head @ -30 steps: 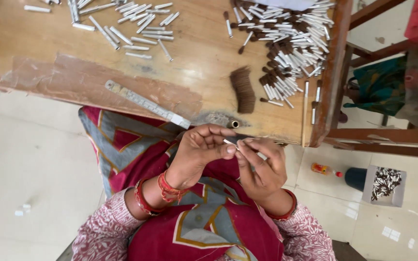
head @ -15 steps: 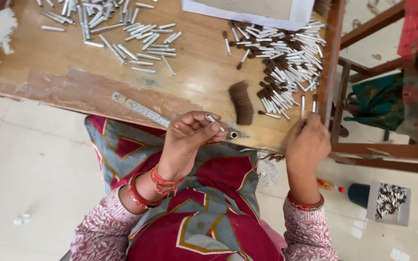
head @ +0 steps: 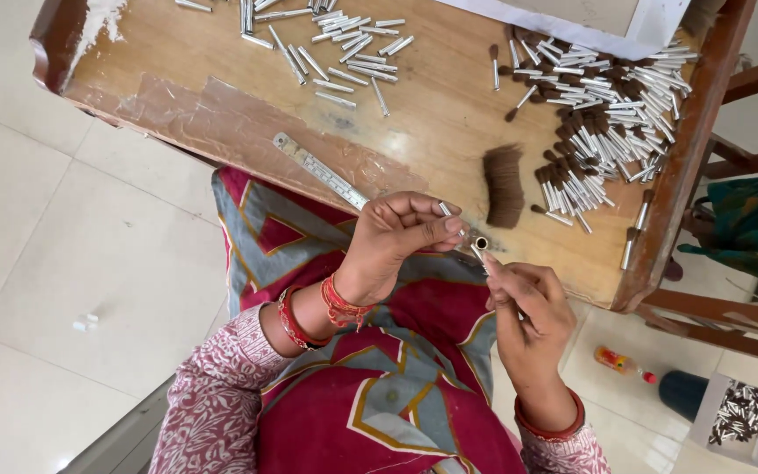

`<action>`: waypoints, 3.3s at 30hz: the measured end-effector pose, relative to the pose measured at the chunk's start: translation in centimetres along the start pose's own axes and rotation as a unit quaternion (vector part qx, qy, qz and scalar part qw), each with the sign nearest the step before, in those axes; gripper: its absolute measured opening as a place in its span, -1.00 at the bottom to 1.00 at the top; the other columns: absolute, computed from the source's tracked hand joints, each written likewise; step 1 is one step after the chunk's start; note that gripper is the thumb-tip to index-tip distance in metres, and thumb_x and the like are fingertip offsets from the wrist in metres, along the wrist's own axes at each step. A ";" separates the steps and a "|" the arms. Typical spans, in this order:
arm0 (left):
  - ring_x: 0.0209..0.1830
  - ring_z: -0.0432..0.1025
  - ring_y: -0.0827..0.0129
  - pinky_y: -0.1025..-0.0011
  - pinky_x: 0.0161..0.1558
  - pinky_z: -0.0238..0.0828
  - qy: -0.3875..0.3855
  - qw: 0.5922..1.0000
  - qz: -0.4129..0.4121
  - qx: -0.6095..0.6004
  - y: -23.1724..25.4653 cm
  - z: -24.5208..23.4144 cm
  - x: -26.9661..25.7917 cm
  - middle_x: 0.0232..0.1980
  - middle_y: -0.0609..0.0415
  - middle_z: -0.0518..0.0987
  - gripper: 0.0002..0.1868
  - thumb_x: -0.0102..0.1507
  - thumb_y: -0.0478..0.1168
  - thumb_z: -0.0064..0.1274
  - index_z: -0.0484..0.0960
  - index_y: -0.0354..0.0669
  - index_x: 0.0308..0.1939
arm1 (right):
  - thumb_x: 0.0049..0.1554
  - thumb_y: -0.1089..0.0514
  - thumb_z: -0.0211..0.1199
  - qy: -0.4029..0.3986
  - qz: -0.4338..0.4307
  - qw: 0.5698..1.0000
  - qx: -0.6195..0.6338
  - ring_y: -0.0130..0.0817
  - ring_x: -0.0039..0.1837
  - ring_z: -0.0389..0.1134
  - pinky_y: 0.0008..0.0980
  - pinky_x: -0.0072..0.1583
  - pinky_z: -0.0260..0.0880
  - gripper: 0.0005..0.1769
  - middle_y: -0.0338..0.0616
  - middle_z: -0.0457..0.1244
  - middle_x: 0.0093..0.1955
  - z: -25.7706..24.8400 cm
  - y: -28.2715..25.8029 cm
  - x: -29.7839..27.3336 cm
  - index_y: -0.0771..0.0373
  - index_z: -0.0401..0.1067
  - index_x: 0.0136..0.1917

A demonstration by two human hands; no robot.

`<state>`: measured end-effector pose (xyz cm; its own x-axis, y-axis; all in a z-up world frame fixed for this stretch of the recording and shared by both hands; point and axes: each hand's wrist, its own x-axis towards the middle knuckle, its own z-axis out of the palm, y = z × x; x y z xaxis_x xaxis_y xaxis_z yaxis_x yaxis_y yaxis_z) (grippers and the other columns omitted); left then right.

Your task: Assembling brushes by manually inserting bundles of bristles into metal ferrules on a workbench.

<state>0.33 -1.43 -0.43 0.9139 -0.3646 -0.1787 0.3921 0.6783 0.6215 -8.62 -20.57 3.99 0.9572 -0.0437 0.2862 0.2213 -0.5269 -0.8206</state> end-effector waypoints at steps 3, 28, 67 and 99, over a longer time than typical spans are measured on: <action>-0.09 0.64 0.31 0.39 -0.06 0.65 -0.001 1.000 0.005 0.016 -0.6 -0.2 -0.1 -0.07 -0.07 0.71 -0.86 0.28 -0.42 0.23 0.65 -0.32 -0.09 | 0.22 0.52 0.20 -0.010 0.016 1.000 0.013 -0.54 -0.15 0.33 -0.57 -0.12 0.37 -0.62 -0.12 0.28 0.01 0.1 0.1 -0.1 0.25 0.54 0.24; -0.17 0.51 0.50 0.53 -0.08 0.51 -0.069 0.917 0.208 0.333 -0.3 0.8 -0.1 -0.17 0.10 0.64 -0.78 0.18 -0.41 0.37 0.76 -0.24 -0.09 | 0.41 0.44 0.29 0.170 -0.041 0.901 -0.398 -0.17 0.26 0.36 -0.25 0.28 0.39 -0.82 0.03 0.29 0.21 -4.4 3.7 2.4 0.38 0.51 0.27; -0.13 0.54 0.23 0.30 -0.14 0.53 -0.182 0.555 0.512 0.630 -0.1 -0.9 -4.0 -0.10 -0.01 0.58 -0.60 0.31 -0.34 0.10 0.53 -0.30 0.25 | 0.27 0.33 0.28 -0.064 0.147 0.972 0.170 -0.53 -0.01 0.41 -0.58 0.12 0.36 -0.84 0.03 0.40 -0.02 0.2 5.8 0.3 0.46 0.43 0.09; 0.38 0.44 0.15 0.16 0.43 0.36 -0.113 0.496 0.388 0.769 7.8 -7.9 -3.7 0.37 -0.05 0.53 -0.59 0.28 -0.26 0.09 0.60 -0.21 0.23 | 0.17 0.40 0.42 -0.074 -0.061 0.992 -0.084 -0.45 -0.10 0.40 -0.48 -0.07 0.41 -0.68 -0.11 0.35 -0.01 7.2 0.4 2.4 0.20 0.59 0.19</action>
<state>0.81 10.26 -0.90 0.6234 -0.5552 0.5506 -0.7709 -0.5540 0.3143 -4.87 -14.77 0.75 0.9446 0.1474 0.2931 0.3154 -0.6546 -0.6871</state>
